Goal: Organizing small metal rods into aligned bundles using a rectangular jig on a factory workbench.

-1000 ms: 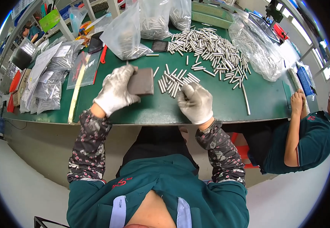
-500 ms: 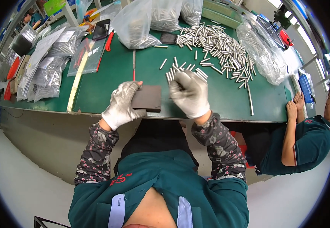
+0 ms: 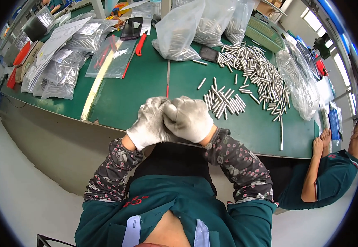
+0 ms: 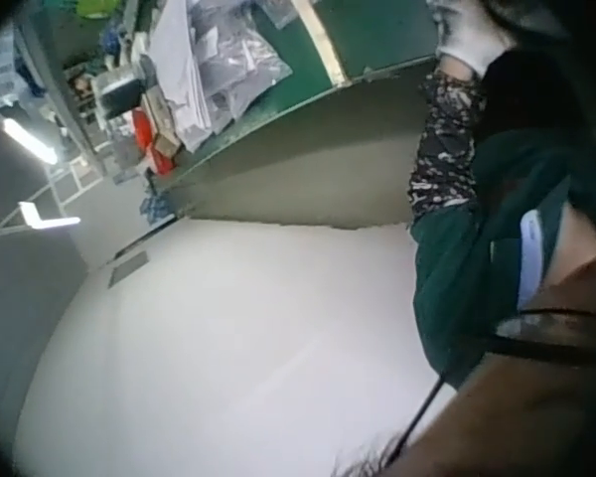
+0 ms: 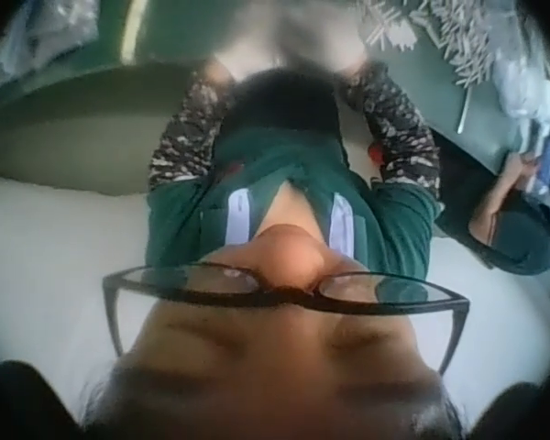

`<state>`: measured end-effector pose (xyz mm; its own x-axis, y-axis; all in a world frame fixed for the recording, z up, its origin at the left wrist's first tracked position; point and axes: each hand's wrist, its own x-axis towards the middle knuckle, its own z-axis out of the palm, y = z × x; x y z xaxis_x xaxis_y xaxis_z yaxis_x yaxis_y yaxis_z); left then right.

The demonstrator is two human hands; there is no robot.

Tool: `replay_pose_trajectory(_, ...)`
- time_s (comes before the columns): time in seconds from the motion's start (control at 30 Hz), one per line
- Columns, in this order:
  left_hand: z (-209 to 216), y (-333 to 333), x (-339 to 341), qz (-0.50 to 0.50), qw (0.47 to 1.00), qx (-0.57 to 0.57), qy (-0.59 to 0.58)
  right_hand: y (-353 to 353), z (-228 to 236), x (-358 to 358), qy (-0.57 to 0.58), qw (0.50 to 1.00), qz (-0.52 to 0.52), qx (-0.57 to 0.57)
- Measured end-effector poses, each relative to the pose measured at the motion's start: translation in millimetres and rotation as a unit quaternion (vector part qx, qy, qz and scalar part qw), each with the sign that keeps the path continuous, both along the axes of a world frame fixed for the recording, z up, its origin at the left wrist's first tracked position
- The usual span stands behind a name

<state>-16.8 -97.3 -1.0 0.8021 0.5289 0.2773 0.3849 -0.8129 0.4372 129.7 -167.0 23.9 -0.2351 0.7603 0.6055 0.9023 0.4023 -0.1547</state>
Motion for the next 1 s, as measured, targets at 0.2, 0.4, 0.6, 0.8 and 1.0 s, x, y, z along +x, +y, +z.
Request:
replay_pose_trajectory(0.2,-2.8,4.3,1.6,-0.009,1.000,0.002,-0.017,-3.4,-0.6,-2.3,-0.022,0.999,0.029,-0.009)
replay_pose_trajectory(0.4,-0.6,5.0,-1.4,0.003,0.998,-0.050,-0.035,10.0,3.5,-2.5,-0.032,0.999,0.019,-0.004)
replay_pose_trajectory(0.6,2.1,-1.7,3.0,0.003,0.999,-0.031,0.018,10.0,0.9,6.6,-0.013,0.999,0.039,0.019)
replay_pose_trajectory(0.8,-2.6,2.5,-0.3,-0.029,0.999,-0.012,0.030,4.2,3.1,-1.3,-0.026,0.999,0.033,0.022)
replay_pose_trajectory(1.0,0.6,3.6,4.5,-0.006,0.997,-0.004,0.077,1.2,0.6,-2.1,-0.032,0.998,0.047,-0.004)
